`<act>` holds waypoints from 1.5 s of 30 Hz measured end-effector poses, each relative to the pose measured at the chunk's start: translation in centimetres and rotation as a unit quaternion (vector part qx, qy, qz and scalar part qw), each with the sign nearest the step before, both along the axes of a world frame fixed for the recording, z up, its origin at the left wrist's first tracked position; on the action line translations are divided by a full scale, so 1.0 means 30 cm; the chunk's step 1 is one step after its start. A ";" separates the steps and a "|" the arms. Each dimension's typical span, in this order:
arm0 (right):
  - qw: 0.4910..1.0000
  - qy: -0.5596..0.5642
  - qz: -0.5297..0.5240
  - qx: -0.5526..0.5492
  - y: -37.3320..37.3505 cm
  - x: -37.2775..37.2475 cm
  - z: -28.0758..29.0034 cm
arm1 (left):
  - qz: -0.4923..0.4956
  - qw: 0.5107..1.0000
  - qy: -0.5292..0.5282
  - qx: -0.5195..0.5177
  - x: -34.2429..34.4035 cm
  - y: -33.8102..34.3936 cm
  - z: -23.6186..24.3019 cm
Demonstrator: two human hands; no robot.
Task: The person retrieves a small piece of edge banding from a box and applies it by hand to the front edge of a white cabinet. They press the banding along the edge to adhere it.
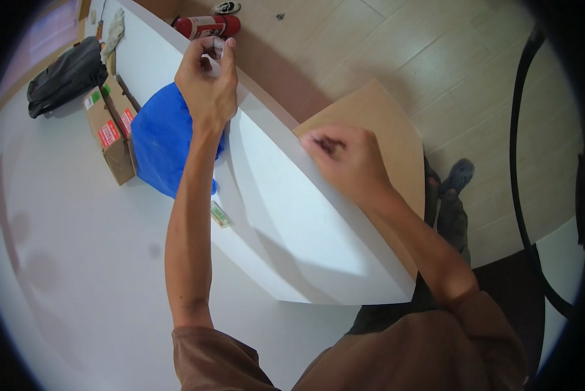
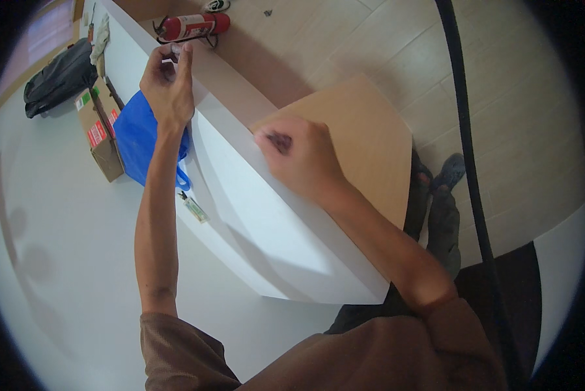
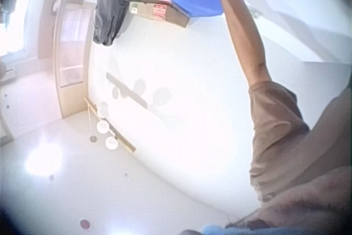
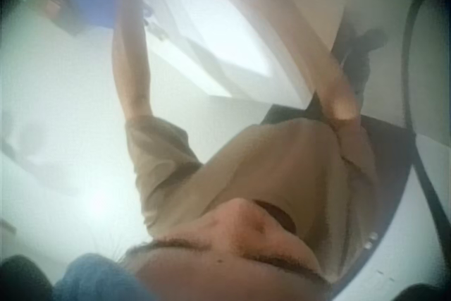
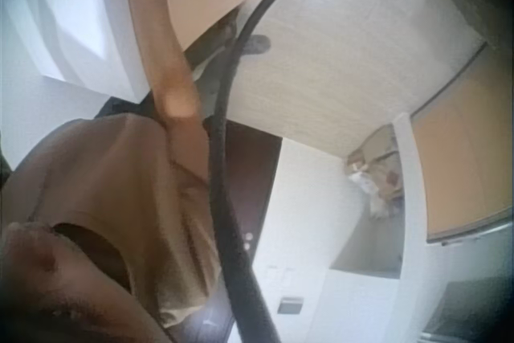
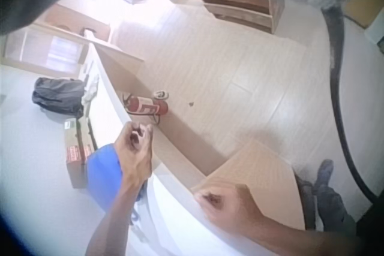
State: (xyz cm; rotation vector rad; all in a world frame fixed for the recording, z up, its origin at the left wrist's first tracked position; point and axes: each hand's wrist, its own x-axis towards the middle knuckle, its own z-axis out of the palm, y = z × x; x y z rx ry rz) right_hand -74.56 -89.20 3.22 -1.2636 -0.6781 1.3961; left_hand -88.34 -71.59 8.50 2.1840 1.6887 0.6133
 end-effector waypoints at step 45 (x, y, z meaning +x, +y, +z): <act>0.995 0.018 0.050 -0.087 -0.906 0.377 0.070 | -0.035 0.992 0.112 0.038 -0.120 0.138 0.008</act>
